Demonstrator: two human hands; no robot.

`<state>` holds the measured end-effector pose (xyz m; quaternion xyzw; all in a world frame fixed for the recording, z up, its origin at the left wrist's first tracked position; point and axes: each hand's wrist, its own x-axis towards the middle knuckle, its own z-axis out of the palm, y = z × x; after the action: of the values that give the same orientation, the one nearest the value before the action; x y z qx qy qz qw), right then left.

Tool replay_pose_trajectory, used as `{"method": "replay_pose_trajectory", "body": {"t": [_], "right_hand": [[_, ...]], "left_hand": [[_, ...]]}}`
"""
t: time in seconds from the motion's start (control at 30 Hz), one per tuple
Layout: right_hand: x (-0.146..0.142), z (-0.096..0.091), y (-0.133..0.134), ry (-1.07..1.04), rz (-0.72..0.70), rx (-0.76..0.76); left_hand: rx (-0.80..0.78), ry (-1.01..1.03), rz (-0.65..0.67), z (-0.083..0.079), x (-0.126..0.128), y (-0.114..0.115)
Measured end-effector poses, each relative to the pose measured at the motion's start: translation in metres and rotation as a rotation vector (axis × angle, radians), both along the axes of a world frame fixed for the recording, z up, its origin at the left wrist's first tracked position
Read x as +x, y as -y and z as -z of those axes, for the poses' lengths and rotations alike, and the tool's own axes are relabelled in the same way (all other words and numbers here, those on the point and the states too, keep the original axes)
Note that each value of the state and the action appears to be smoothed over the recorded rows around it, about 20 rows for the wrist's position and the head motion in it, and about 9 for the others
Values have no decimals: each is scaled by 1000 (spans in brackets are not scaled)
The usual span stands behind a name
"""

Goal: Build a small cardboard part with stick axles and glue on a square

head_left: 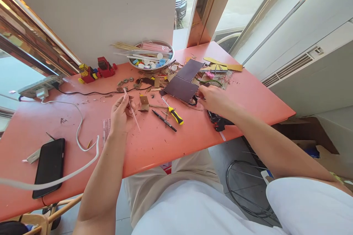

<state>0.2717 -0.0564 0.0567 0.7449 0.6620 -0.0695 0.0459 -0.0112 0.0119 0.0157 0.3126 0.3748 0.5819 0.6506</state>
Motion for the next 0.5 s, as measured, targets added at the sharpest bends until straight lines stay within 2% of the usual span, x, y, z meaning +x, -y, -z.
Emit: {"method": "replay_pose_trajectory", "body": {"t": [0.1,0.23,0.3,0.37,0.5], "right_hand": [[-14,9,-18,38,-47,-51],[-7,11,-35,-107,82,-9],[7,8,-43,-296,120,53],[25,3,-49,-583,132,96],[48,-8,-53,-1208,232,12]], "left_hand": [[11,-3,-3,1,-1,-1],[3,10,11,-2,0,0],[0,18,22,-5,1,2],[-4,31,28,-6,2,3],[-2,41,24,-5,2,3]]}}
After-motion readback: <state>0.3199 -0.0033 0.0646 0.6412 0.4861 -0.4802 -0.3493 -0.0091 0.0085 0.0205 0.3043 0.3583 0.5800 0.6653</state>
